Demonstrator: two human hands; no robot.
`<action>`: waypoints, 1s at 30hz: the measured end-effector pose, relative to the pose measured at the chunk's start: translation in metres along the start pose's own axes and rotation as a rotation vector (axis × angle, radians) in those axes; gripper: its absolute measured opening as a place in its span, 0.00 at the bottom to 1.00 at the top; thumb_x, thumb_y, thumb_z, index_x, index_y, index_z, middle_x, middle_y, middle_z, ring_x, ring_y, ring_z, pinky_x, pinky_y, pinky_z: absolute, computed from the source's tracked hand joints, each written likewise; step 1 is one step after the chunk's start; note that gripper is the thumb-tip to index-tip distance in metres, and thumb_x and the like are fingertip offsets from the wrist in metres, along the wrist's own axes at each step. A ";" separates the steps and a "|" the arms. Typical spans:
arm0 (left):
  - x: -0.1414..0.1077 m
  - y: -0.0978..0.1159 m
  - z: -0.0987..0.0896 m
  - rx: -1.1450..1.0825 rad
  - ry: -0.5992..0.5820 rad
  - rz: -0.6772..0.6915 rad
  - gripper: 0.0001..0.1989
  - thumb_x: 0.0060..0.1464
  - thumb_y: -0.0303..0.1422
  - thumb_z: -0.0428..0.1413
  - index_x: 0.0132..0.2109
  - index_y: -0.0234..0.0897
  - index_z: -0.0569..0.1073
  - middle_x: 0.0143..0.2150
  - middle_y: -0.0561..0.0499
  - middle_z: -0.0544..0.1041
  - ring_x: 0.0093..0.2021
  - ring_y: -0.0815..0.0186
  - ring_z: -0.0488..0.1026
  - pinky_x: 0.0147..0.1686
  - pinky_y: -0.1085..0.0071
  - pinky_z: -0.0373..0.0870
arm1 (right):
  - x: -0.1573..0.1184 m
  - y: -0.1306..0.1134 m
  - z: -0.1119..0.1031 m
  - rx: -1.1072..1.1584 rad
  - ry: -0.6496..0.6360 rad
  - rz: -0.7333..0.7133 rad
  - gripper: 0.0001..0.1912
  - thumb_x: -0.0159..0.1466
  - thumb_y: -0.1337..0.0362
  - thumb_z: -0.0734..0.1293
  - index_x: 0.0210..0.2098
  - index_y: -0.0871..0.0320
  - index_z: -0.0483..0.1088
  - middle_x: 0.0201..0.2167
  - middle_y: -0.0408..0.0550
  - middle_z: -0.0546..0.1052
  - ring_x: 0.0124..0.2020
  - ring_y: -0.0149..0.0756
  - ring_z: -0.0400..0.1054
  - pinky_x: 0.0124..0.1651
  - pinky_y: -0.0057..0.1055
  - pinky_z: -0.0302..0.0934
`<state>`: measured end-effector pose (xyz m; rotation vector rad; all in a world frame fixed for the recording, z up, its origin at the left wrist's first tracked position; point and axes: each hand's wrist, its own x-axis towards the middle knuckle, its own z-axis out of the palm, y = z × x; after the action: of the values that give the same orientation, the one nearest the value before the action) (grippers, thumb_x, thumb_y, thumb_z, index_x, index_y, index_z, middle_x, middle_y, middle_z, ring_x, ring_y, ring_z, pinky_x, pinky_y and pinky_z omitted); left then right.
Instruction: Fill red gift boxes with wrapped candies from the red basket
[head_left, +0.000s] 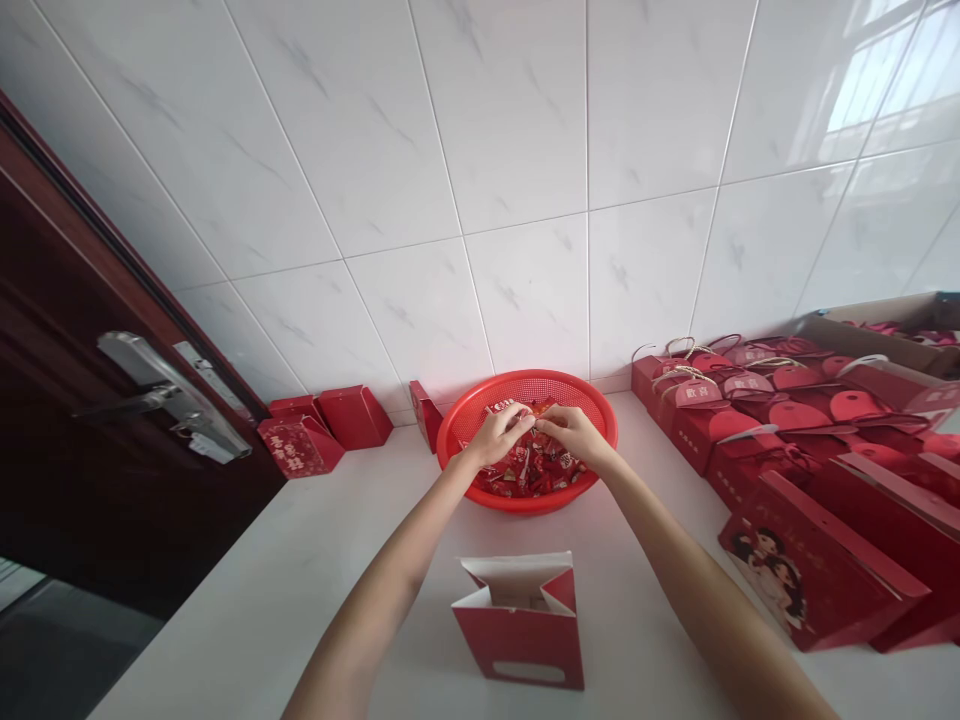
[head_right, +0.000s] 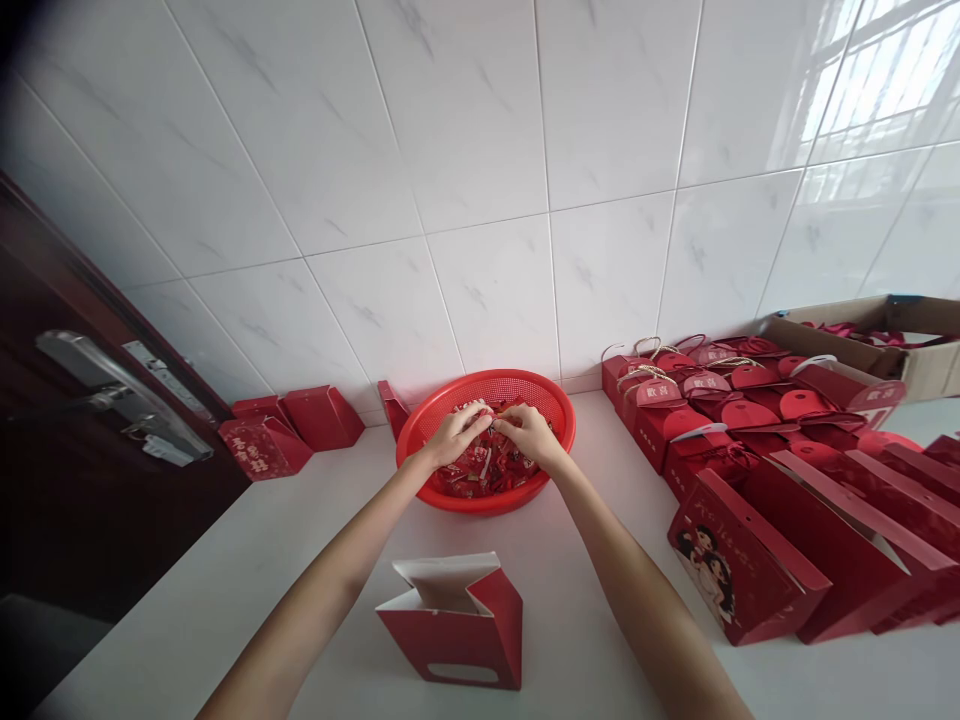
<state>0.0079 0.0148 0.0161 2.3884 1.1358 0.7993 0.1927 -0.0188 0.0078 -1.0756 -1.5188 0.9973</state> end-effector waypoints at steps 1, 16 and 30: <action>0.000 -0.002 0.000 0.020 0.013 -0.019 0.18 0.66 0.45 0.45 0.40 0.40 0.74 0.34 0.52 0.76 0.34 0.64 0.73 0.36 0.70 0.69 | 0.000 0.001 0.000 0.008 0.019 0.014 0.13 0.57 0.54 0.68 0.26 0.58 0.72 0.24 0.44 0.73 0.27 0.33 0.66 0.31 0.29 0.60; 0.000 -0.010 -0.001 0.328 -0.337 -0.263 0.04 0.46 0.29 0.63 0.33 0.40 0.79 0.33 0.52 0.81 0.34 0.60 0.78 0.35 0.70 0.70 | 0.003 0.008 0.002 0.043 0.161 0.121 0.09 0.51 0.58 0.67 0.28 0.56 0.68 0.24 0.42 0.73 0.26 0.32 0.65 0.29 0.28 0.56; 0.003 -0.022 0.012 0.341 -0.527 -0.279 0.21 0.43 0.26 0.61 0.48 0.41 0.76 0.35 0.52 0.81 0.35 0.59 0.78 0.34 0.71 0.69 | 0.002 0.009 0.002 0.043 0.158 0.134 0.10 0.52 0.59 0.67 0.32 0.57 0.69 0.27 0.44 0.76 0.30 0.35 0.70 0.31 0.28 0.60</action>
<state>0.0042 0.0292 -0.0047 2.4016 1.4009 -0.1272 0.1916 -0.0149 -0.0004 -1.2088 -1.3061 1.0064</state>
